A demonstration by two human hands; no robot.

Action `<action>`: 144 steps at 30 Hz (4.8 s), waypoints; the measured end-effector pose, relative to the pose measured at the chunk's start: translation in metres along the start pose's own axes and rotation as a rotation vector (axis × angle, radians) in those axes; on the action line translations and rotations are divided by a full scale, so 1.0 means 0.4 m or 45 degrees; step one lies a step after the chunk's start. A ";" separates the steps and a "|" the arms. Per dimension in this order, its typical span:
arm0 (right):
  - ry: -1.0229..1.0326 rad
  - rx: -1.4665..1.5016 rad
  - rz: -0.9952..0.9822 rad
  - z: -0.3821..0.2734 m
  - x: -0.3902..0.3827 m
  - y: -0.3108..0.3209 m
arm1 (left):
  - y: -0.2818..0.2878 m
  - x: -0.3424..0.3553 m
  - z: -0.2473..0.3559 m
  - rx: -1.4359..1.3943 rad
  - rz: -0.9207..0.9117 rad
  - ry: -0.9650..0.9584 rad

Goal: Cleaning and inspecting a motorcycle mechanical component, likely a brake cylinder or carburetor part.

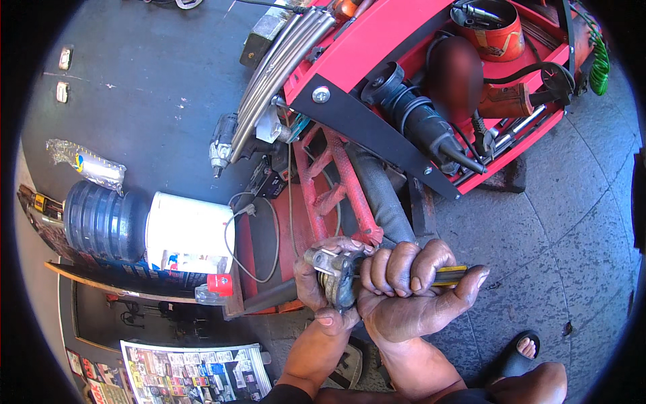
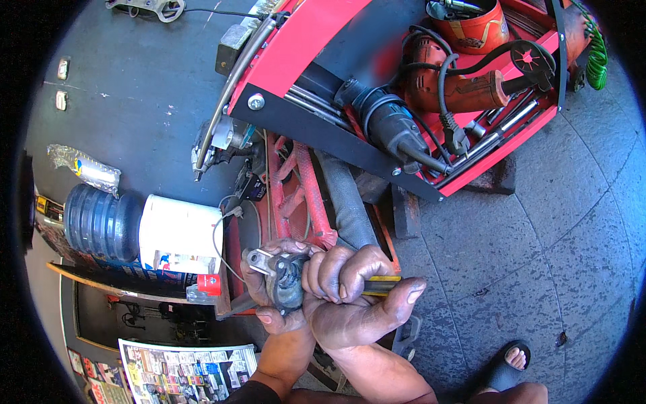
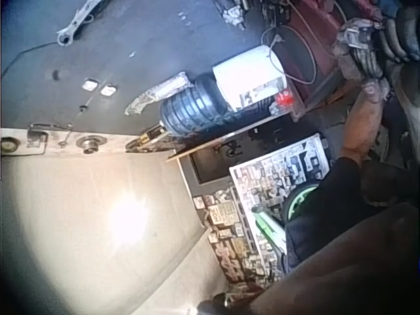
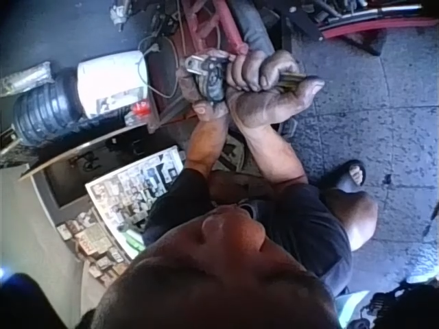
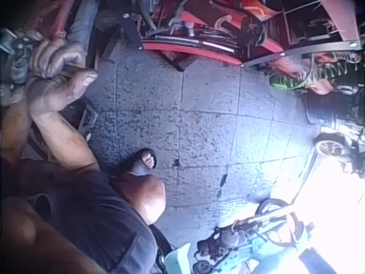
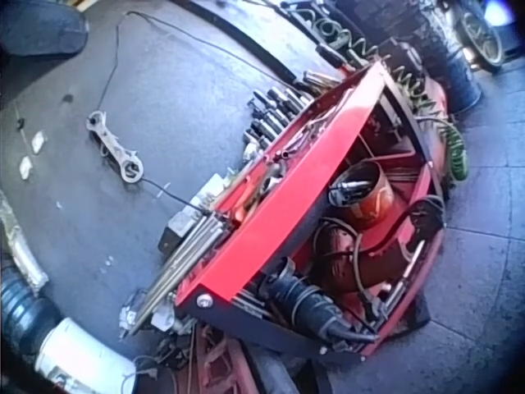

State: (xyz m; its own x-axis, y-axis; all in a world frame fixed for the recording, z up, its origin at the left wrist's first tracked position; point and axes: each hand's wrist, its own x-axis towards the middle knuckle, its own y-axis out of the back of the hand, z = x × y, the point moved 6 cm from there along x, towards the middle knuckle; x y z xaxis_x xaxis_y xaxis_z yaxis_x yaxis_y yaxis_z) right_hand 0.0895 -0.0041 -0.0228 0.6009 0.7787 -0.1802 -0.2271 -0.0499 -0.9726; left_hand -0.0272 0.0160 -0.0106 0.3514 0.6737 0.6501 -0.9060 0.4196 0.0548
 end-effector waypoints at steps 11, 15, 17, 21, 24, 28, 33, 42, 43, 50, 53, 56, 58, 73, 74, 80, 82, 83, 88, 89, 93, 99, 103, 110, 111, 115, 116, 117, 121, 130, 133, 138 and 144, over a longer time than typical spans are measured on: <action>-0.352 0.285 0.237 0.020 0.004 0.022 | 0.013 0.006 -0.001 0.083 0.053 -0.095; -0.338 0.363 0.194 0.027 0.019 0.016 | 0.028 0.016 -0.001 0.085 0.099 -0.026; -0.308 0.312 0.084 0.018 0.028 0.001 | 0.019 0.025 0.004 0.032 0.037 -0.042; -0.156 0.252 -0.218 -0.086 0.080 -0.038 | 0.008 0.046 0.011 -0.105 -0.035 -0.105; -0.027 0.061 -0.454 -0.232 0.126 -0.075 | 0.013 0.042 -0.009 -0.148 -0.045 0.045; 0.067 -0.113 -0.619 -0.421 0.138 -0.147 | -0.067 -0.119 -0.091 -0.038 -0.035 0.509; 0.183 -0.264 -0.739 -0.522 0.075 -0.208 | -0.206 -0.304 -0.281 1.270 -0.914 0.490; -0.012 -0.352 -0.728 -0.427 0.045 -0.158 | -0.107 -0.218 -0.124 -0.538 0.172 1.150; -0.052 -0.322 -0.686 -0.400 0.033 -0.141 | -0.099 -0.197 -0.084 -0.517 0.181 1.100; -0.171 -0.091 -0.356 -0.237 -0.079 -0.024 | -0.073 -0.089 0.060 -0.530 0.230 0.737; -0.397 -0.481 -0.479 -0.203 -0.094 -0.030 | -0.060 -0.072 0.100 -0.378 0.210 0.797; -0.373 -1.303 -0.833 -0.204 -0.102 -0.062 | -0.043 -0.051 0.135 -0.225 0.214 0.831; -0.454 -1.727 -1.035 -0.188 -0.111 -0.069 | -0.028 -0.044 0.153 -0.102 0.230 0.860; -0.071 -2.430 -1.743 -0.090 -0.204 -0.113 | 0.061 -0.042 0.171 0.123 0.100 0.912; -0.141 -2.443 -1.738 -0.084 -0.206 -0.105 | 0.065 -0.043 0.168 0.105 0.137 0.900; -0.503 -1.955 -1.481 -0.071 -0.216 -0.082 | 0.054 -0.048 0.155 -0.003 0.212 0.846; -0.746 -1.783 -1.312 -0.067 -0.223 -0.058 | 0.048 -0.050 0.151 -0.063 0.239 0.845; -0.851 -1.719 -1.260 -0.061 -0.230 -0.046 | 0.044 -0.048 0.150 -0.123 0.235 0.823; -1.091 -1.167 -0.924 -0.036 -0.272 -0.024 | 0.045 -0.042 0.142 -0.201 0.262 0.738; -1.174 -1.053 -0.827 -0.029 -0.283 -0.018 | 0.047 -0.041 0.139 -0.171 0.263 0.723; -1.474 0.052 -0.353 -0.012 -0.330 -0.026 | 0.039 -0.049 0.114 -0.194 0.276 0.675; -1.385 0.365 -0.125 -0.013 -0.330 -0.018 | 0.035 -0.071 0.085 -0.188 0.361 0.642; -0.961 -1.002 -0.697 -0.016 -0.275 -0.026 | 0.058 -0.066 0.082 -0.090 0.346 0.699; -0.163 -2.397 -1.478 -0.054 -0.194 -0.052 | 0.119 -0.087 0.089 0.133 0.443 0.764; -0.173 -2.471 -1.478 -0.051 -0.196 -0.047 | 0.125 -0.083 0.091 0.194 0.385 0.776; -0.285 -2.534 -1.510 -0.031 -0.220 -0.031 | 0.115 -0.090 0.094 0.168 0.290 0.817; -0.348 -2.504 -1.506 -0.030 -0.222 -0.026 | 0.112 -0.095 0.098 0.191 0.288 0.817; -0.386 -2.333 -1.483 -0.030 -0.219 -0.028 | 0.114 -0.096 0.101 0.228 0.299 0.780; -0.574 -2.043 -1.378 -0.037 -0.194 -0.022 | 0.115 -0.149 0.078 0.077 0.423 0.840; -0.785 -2.132 -1.620 -0.042 -0.144 -0.116 | -0.090 -0.571 -0.106 -0.048 -0.366 1.482; -1.179 -2.620 -1.961 -0.003 -0.101 0.020 | -0.153 -0.753 -0.117 -0.232 -0.723 1.701; -1.316 -3.208 -1.760 -0.079 -0.055 0.379 | -0.141 -0.915 -0.099 -0.408 -1.020 1.822; -0.937 -3.086 -2.455 -0.017 -0.275 0.647 | -0.129 -0.982 -0.139 -0.172 -0.917 1.860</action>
State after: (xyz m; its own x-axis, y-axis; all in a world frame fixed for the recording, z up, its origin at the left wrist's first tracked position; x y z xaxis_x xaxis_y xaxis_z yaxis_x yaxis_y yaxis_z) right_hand -0.0301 -0.1070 -0.2555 -0.6890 0.6759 -0.2617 0.1599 0.4940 0.8547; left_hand -0.1053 -0.2366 -0.3110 0.6514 0.2634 -0.7116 -0.4670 0.8783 -0.1023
